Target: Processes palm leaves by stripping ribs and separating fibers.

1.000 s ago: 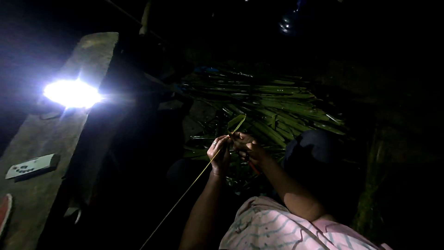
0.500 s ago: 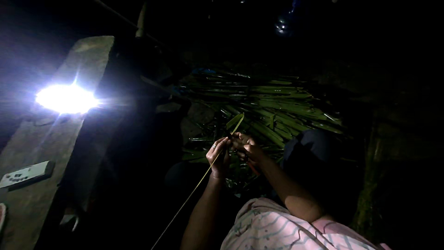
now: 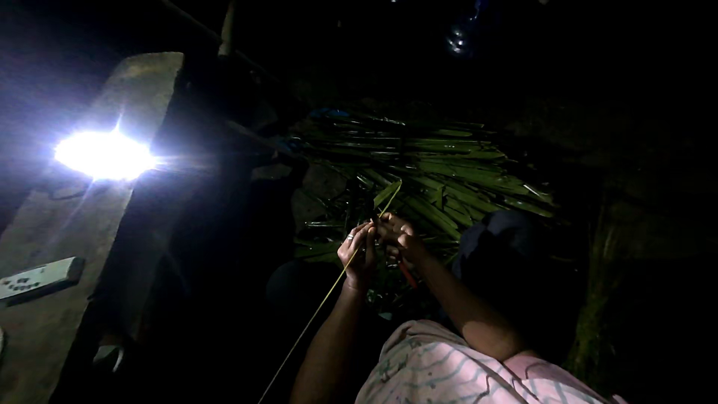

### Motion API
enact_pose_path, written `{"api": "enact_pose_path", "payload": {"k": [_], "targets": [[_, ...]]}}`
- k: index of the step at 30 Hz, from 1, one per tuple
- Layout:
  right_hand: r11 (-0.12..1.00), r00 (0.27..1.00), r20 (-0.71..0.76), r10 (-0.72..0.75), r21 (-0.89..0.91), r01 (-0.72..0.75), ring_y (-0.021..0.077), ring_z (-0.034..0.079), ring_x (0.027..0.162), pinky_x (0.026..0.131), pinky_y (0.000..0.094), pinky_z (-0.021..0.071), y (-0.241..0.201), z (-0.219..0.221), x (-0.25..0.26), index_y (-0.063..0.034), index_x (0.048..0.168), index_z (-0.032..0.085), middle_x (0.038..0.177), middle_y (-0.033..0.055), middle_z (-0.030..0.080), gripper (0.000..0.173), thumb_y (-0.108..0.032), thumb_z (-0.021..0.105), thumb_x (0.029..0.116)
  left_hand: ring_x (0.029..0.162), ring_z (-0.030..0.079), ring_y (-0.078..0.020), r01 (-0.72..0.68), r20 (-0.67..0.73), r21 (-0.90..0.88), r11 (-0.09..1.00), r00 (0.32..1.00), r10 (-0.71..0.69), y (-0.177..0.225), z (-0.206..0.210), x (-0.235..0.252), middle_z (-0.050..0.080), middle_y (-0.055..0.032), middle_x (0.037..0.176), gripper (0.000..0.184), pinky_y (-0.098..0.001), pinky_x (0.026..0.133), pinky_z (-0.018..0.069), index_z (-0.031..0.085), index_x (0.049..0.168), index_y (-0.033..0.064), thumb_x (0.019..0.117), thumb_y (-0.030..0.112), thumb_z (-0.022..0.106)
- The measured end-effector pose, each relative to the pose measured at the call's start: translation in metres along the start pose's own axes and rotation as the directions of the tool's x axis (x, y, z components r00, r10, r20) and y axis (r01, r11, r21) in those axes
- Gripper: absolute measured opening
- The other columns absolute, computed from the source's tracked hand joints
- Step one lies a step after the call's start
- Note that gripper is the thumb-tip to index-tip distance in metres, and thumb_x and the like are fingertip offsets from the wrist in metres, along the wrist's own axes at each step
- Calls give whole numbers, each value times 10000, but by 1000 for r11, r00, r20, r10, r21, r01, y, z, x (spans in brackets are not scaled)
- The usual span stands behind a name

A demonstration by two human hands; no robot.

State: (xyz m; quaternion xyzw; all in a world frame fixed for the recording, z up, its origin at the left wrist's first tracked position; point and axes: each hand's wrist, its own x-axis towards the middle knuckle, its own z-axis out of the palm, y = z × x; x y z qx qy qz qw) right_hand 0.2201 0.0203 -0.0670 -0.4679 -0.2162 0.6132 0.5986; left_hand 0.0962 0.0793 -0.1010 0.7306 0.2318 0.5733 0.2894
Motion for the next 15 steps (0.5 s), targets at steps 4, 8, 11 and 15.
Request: {"api": "enact_pose_path", "payload": {"k": [4, 8, 11, 15], "targets": [[996, 999, -9, 34, 81, -34, 49, 440, 486, 416, 194, 383, 1, -10, 8, -76, 1279, 522, 771, 13, 573, 234, -86, 507, 1045, 952, 742, -160, -12, 53, 1, 1000, 999, 12, -2, -1, -2, 751, -186, 1034, 176, -266, 855, 606, 738, 1002, -97, 977, 20, 609], [990, 999, -3, 34, 134, -33, 44, 426, 469, 400, 176, 358, -6, -8, 7, -51, 1219, 537, 743, 23, 575, 178, -64, 507, 1044, 958, 741, -163, -11, 66, 24, 1000, 998, 9, -3, 1, -4, 748, -193, 1048, 177, -263, 864, 604, 739, 1018, -98, 970, 18, 614], [991, 998, -42, 44, 128, -39, 44, 432, 461, 391, 178, 357, -6, -6, 8, -44, 1197, 538, 744, 31, 592, 154, -53, 510, 1046, 949, 746, -172, -4, 75, 56, 998, 997, 0, -4, 2, -5, 749, -201, 1042, 176, -268, 862, 606, 742, 1017, -100, 960, 16, 623], [993, 989, -136, 59, 110, -44, 36, 434, 459, 402, 177, 377, -3, -11, 14, -7, 1192, 564, 725, 18, 581, 168, -90, 499, 1061, 916, 755, -185, -77, 98, 221, 972, 994, 56, -2, 1, -7, 762, -183, 1001, 182, -271, 840, 606, 765, 994, -49, 965, 76, 636]]}}
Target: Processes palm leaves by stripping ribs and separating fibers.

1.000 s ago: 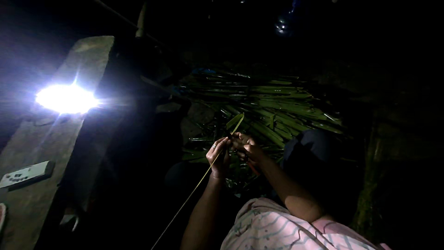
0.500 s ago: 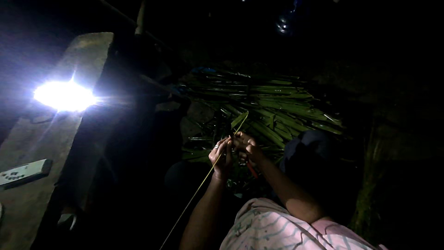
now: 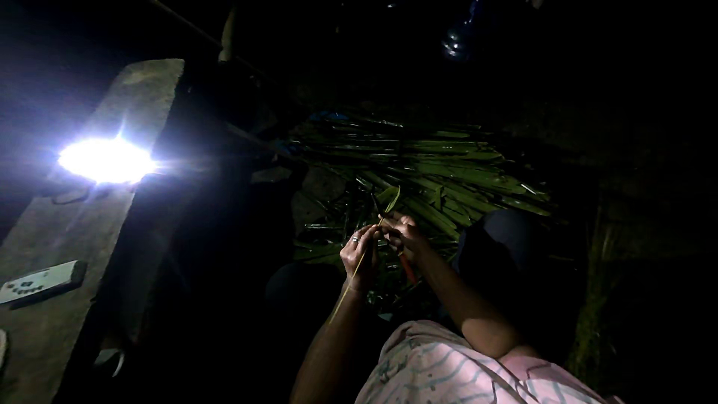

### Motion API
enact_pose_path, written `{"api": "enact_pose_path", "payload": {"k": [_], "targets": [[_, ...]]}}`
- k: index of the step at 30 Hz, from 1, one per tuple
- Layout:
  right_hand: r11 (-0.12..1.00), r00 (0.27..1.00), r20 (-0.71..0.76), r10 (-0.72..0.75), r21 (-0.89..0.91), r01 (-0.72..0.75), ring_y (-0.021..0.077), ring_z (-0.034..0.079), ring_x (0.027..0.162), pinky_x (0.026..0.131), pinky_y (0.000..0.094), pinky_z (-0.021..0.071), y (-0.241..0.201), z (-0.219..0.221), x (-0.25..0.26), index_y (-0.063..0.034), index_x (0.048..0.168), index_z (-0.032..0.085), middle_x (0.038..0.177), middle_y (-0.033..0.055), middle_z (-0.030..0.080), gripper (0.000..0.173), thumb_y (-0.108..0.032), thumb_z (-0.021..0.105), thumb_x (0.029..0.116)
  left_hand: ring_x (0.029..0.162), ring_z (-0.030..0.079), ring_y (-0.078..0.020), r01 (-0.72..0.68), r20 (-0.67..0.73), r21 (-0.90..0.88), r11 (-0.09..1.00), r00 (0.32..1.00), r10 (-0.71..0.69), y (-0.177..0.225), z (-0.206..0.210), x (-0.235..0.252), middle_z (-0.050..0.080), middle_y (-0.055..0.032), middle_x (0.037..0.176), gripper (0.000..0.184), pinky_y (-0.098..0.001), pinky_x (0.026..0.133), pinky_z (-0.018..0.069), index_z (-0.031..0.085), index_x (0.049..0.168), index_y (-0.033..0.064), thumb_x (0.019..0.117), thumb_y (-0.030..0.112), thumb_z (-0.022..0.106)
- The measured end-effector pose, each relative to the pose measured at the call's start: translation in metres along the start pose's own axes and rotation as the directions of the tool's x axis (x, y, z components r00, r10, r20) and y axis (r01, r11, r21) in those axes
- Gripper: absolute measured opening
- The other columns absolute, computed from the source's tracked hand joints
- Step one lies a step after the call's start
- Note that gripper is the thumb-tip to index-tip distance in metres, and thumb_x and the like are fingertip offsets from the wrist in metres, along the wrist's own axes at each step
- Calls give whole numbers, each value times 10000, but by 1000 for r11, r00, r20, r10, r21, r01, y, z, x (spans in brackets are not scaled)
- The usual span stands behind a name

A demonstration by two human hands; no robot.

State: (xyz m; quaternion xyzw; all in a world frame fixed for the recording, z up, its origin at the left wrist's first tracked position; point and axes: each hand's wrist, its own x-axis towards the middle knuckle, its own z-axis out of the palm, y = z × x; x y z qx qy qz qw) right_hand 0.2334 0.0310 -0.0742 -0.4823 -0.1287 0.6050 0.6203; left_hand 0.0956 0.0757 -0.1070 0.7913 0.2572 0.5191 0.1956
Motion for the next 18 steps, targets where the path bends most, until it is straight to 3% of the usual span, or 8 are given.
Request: {"api": "enact_pose_path", "payload": {"k": [4, 10, 13, 15, 18], "targets": [[997, 1000, 5, -20, 79, 19, 32, 412, 439, 390, 165, 369, -4, -8, 5, 14, 1193, 536, 740, 36, 575, 160, -54, 465, 1066, 917, 756, -195, -57, 18, 76, 995, 998, 56, 4, -1, 1, 765, -174, 996, 189, -272, 840, 601, 769, 1003, -20, 972, 97, 624], [979, 999, 12, 36, 203, -38, 15, 404, 431, 390, 145, 381, -7, -30, 18, -40, 1200, 518, 769, 13, 551, 203, -85, 346, 1102, 922, 744, -148, 4, 8, -107, 994, 1000, -3, 8, -9, 1, 758, -165, 1007, 219, -260, 846, 603, 751, 989, -46, 1010, 113, 601], [962, 999, 1, 46, 270, -45, 23, 410, 419, 383, 147, 383, -2, -39, 25, -55, 1135, 541, 721, 7, 549, 223, -130, 333, 1112, 911, 734, -125, 27, 22, -198, 980, 1000, -23, 8, -19, 3, 755, -140, 1013, 236, -259, 824, 608, 736, 1000, -43, 1033, 136, 586], [962, 998, 4, 64, 266, -62, 21, 409, 407, 376, 146, 386, 7, -49, 36, -69, 1097, 546, 682, -6, 541, 209, -146, 353, 1109, 905, 731, -129, 16, 44, -171, 985, 999, -9, 5, -27, 4, 754, -134, 1001, 236, -263, 826, 606, 735, 997, -35, 1035, 140, 581], [956, 984, -27, 176, 245, -164, 27, 415, 423, 374, 155, 379, 24, -54, 47, -74, 1089, 543, 728, -2, 559, 201, -191, 381, 1114, 913, 744, -158, -16, 140, 2, 1000, 990, 16, 0, -32, 3, 767, -129, 974, 215, -274, 842, 601, 764, 965, -6, 997, 125, 596]]}}
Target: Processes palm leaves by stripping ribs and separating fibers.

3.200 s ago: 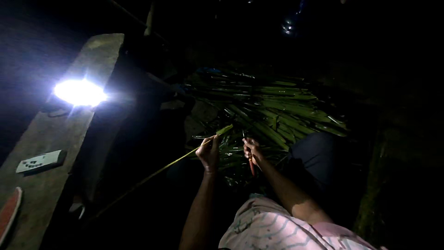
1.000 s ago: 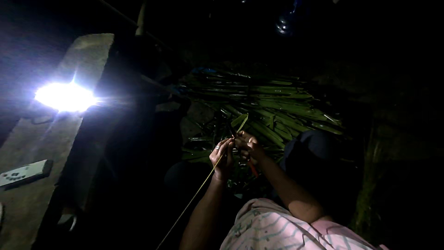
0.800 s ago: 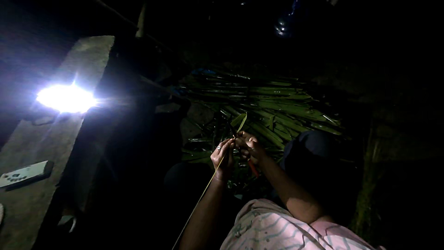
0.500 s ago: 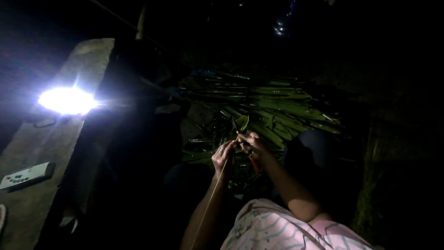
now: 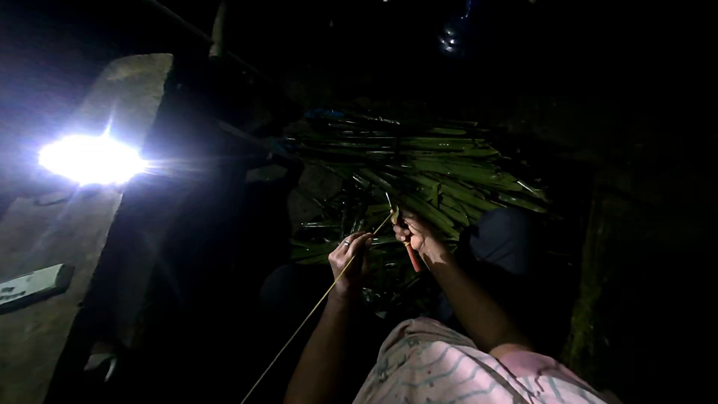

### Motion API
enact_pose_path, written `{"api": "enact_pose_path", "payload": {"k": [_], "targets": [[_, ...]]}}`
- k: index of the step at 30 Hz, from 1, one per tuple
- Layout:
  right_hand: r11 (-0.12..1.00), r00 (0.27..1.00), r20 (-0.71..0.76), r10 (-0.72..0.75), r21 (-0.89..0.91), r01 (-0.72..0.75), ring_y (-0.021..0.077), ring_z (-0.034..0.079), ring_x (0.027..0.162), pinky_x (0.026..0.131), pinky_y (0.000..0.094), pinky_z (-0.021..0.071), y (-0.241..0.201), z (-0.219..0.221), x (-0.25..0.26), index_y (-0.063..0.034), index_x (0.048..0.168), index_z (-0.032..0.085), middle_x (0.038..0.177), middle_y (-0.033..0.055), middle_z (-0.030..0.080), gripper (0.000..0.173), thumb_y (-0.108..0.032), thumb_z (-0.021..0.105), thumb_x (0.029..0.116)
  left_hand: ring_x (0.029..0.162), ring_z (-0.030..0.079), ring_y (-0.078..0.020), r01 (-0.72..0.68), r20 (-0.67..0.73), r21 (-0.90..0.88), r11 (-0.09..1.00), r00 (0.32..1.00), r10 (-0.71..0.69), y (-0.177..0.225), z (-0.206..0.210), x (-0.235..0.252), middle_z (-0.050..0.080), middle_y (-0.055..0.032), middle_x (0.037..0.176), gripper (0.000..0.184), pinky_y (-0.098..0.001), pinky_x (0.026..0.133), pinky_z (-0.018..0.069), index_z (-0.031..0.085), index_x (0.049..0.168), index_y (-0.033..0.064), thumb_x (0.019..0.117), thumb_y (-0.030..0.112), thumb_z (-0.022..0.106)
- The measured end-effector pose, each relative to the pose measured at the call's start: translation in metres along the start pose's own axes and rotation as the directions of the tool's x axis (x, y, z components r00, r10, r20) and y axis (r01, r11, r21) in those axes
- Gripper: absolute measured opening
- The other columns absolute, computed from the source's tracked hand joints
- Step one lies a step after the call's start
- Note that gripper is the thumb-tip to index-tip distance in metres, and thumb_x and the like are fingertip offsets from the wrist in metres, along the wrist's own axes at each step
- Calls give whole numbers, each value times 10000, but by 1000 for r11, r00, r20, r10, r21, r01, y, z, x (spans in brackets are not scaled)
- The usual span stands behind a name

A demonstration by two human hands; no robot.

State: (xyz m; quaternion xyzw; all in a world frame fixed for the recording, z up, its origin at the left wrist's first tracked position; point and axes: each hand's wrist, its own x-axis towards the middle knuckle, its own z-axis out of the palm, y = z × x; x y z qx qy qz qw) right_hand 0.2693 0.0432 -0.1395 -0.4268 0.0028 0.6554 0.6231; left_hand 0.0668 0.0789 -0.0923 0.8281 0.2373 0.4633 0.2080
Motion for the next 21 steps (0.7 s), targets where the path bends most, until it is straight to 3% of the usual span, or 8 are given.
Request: {"api": "enact_pose_path", "payload": {"k": [3, 7, 10, 14, 16, 18, 20, 21], "targets": [[994, 977, -195, 87, -51, -99, 28, 369, 422, 374, 163, 342, 34, -16, 19, -51, 1071, 543, 734, 2, 536, 150, -141, 425, 1092, 824, 760, -211, -23, 78, 143, 989, 997, 12, 2, 5, -4, 772, -127, 912, 181, -324, 731, 614, 772, 902, 22, 941, 101, 615], [966, 847, -507, 159, -99, -241, 57, 351, 466, 408, 193, 328, 75, -65, 35, -41, 1080, 541, 753, 18, 490, 85, -87, 474, 1054, 824, 732, -138, 5, -8, -17, 1000, 1000, -5, -1, -8, 3, 756, -114, 910, 207, -279, 762, 609, 747, 925, -5, 990, 107, 585], [929, 873, -442, 204, -194, -315, 47, 361, 451, 400, 188, 332, 75, -53, 27, -50, 1078, 551, 736, 14, 532, 69, -108, 531, 1044, 883, 732, -135, 66, -59, -129, 989, 996, -74, -6, -16, 5, 750, -150, 989, 206, -277, 815, 612, 736, 986, -59, 1008, 74, 581], [914, 927, -310, 214, -272, -302, 43, 390, 445, 397, 183, 343, 57, -34, 18, -61, 1120, 564, 714, -2, 533, 176, -224, 515, 1076, 914, 718, -129, 35, -92, -222, 974, 994, -57, -9, -16, 10, 733, -161, 1036, 219, -266, 829, 603, 711, 1035, -87, 1027, 56, 545], [963, 952, -297, 77, -224, -147, 36, 366, 423, 376, 174, 339, 49, -25, 7, -81, 1082, 552, 669, -22, 481, 164, -245, 551, 1068, 911, 708, -122, 14, -114, -260, 966, 992, -46, -7, -15, 11, 718, -139, 1049, 227, -273, 814, 609, 692, 1061, -66, 1053, 95, 532], [965, 917, -323, -232, -192, 176, 26, 331, 389, 351, 169, 329, 37, -7, -3, -80, 1052, 513, 611, -34, 433, 90, -115, 594, 1032, 896, 701, -118, 13, -132, -253, 967, 990, -48, -6, -14, 12, 711, -134, 1039, 227, -270, 806, 604, 688, 1062, -65, 1055, 97, 530], [809, 804, -188, -564, -319, 493, 22, 399, 443, 408, 172, 389, 22, 6, -17, 8, 1245, 507, 678, -2, 500, 335, 25, 646, 941, 881, 707, -121, 23, -144, -191, 981, 988, -51, -7, -14, 12, 722, -139, 992, 223, -263, 808, 599, 689, 1021, -76, 1047, 91, 544], [676, 749, -28, -662, -453, 581, 29, 485, 536, 509, 186, 458, 16, 9, -26, 58, 1313, 507, 752, 18, 563, 461, 9, 683, 890, 871, 710, -122, 35, -134, -162, 986, 989, -57, -7, -13, 11, 725, -139, 967, 224, -263, 807, 600, 690, 1003, -78, 1043, 96, 556]]}}
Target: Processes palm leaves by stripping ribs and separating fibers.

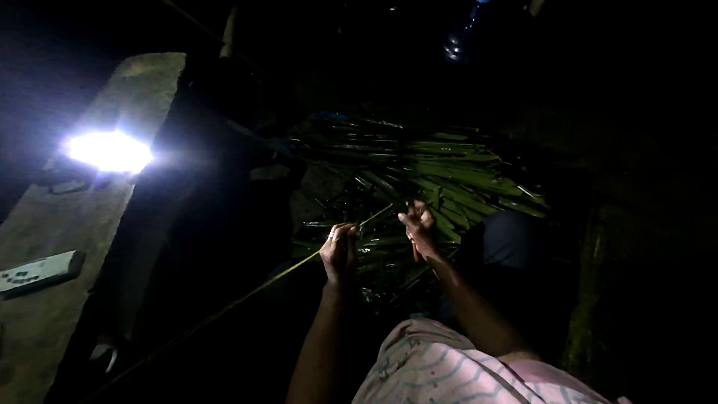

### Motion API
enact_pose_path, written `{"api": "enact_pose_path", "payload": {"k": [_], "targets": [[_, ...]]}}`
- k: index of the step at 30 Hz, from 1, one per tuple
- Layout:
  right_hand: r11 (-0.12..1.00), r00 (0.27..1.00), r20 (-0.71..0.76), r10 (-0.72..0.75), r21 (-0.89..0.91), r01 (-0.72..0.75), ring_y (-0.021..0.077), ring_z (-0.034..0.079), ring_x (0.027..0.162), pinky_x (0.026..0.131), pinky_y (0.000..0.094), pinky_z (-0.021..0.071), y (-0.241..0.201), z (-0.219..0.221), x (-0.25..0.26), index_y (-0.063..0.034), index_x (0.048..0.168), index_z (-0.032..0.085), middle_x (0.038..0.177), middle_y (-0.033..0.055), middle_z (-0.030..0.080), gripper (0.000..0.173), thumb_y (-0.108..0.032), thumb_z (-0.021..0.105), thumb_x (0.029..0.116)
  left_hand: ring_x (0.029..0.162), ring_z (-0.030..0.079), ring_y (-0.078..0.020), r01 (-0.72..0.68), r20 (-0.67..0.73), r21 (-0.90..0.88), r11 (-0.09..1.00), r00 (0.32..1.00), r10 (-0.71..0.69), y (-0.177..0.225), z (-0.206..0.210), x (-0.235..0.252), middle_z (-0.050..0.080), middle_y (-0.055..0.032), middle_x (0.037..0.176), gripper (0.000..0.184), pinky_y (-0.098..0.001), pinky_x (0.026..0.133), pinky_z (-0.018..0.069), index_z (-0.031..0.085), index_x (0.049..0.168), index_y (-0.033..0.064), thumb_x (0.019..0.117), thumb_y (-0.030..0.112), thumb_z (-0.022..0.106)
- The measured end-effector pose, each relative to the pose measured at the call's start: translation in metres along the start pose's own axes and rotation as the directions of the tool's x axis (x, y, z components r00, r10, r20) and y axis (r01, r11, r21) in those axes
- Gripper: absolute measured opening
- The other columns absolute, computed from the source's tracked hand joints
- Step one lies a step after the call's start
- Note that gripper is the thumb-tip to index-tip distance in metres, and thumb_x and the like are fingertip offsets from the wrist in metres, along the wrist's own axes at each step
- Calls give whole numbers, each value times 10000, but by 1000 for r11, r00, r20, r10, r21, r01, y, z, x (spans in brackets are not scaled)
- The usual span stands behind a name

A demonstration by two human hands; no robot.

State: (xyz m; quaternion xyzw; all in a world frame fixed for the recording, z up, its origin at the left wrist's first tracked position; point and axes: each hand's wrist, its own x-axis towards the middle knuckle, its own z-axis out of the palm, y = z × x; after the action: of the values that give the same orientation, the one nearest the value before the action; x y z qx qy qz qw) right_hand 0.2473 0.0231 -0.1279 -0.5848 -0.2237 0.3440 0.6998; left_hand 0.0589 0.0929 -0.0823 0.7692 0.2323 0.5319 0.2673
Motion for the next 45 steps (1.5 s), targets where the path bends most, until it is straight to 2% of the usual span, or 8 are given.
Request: {"api": "enact_pose_path", "payload": {"k": [3, 6, 15, 19, 25, 34, 42, 45], "targets": [[835, 864, 393, -314, -318, 448, 92, 697, 905, 858, 260, 578, -18, -3, -13, 71, 1225, 680, 1029, 105, 744, 388, -142, 737, 905, 844, 703, -102, 30, 54, -11, 999, 998, -30, 2, 4, -1, 723, -108, 911, 244, -258, 802, 598, 695, 972, -67, 1046, 107, 541], [651, 749, 453, -483, -387, 653, 194, 739, 889, 860, 312, 589, -21, 1, -25, 43, 986, 757, 959, 169, 758, 221, -161, 736, 904, 822, 693, -72, 51, 70, -155, 987, 997, -41, 9, 10, 1, 713, -54, 893, 260, -261, 779, 606, 679, 959, -38, 1063, 141, 521], [910, 893, -199, -403, -194, 367, -40, 560, 582, 539, 152, 507, -150, -116, -45, -134, 1012, 701, 768, -116, 670, 126, -148, 752, 897, 915, 700, -113, 12, 189, -169, 986, 982, 21, 10, 9, -1, 717, -100, 990, 265, -284, 836, 603, 699, 1034, -34, 1052, 193, 562], [951, 767, -586, -261, -295, 97, -15, 414, 441, 419, 143, 398, -181, -243, -71, -150, 1009, 625, 638, -110, 518, 72, -145, 677, 960, 869, 698, -94, 8, 232, -88, 996, 973, 13, 16, 10, -1, 716, -114, 939, 232, -251, 819, 596, 699, 1002, -60, 1024, 147, 596], [652, 558, -829, -46, -448, -612, 457, 578, 1203, 1060, 558, 438, -62, -386, -150, 148, 1310, 570, 1301, 370, 578, 458, -187, 654, 1008, 861, 686, -65, 41, 295, -133, 990, 955, 0, 21, 19, 0, 710, -87, 935, 213, -234, 819, 592, 699, 1006, -60, 1013, 129, 602], [705, 465, -884, 56, -295, -645, 428, 471, 1376, 1155, 544, 369, 30, -385, -194, 71, 1501, 412, 1487, 317, 466, 621, -243, 643, 1017, 814, 690, -74, 31, 403, -3, 1000, 915, -27, 20, 19, 14, 716, -108, 898, 220, -228, 787, 590, 705, 986, -60, 1000, 139, 613], [496, 852, -207, -481, -865, 70, 453, 664, 1014, 912, 587, 532, -121, -226, -12, 128, 1262, 589, 1133, 331, 651, 416, -91, 723, 934, 802, 692, -163, 126, 551, 235, 964, 800, -239, -1, 12, 85, 719, -105, 899, 247, -395, 784, 577, 715, 1055, -5, 1005, 214, 613], [319, 831, 250, -498, -838, 443, 397, 709, 989, 878, 562, 573, -128, -143, 55, 53, 1203, 670, 1133, 253, 700, 313, -30, 711, 905, 1065, 695, -343, 204, 611, 587, 783, 523, -594, -32, 13, 77, 708, -212, 1150, 337, -553, 982, 527, 667, 1258, 0, 1040, 245, 589]]}}
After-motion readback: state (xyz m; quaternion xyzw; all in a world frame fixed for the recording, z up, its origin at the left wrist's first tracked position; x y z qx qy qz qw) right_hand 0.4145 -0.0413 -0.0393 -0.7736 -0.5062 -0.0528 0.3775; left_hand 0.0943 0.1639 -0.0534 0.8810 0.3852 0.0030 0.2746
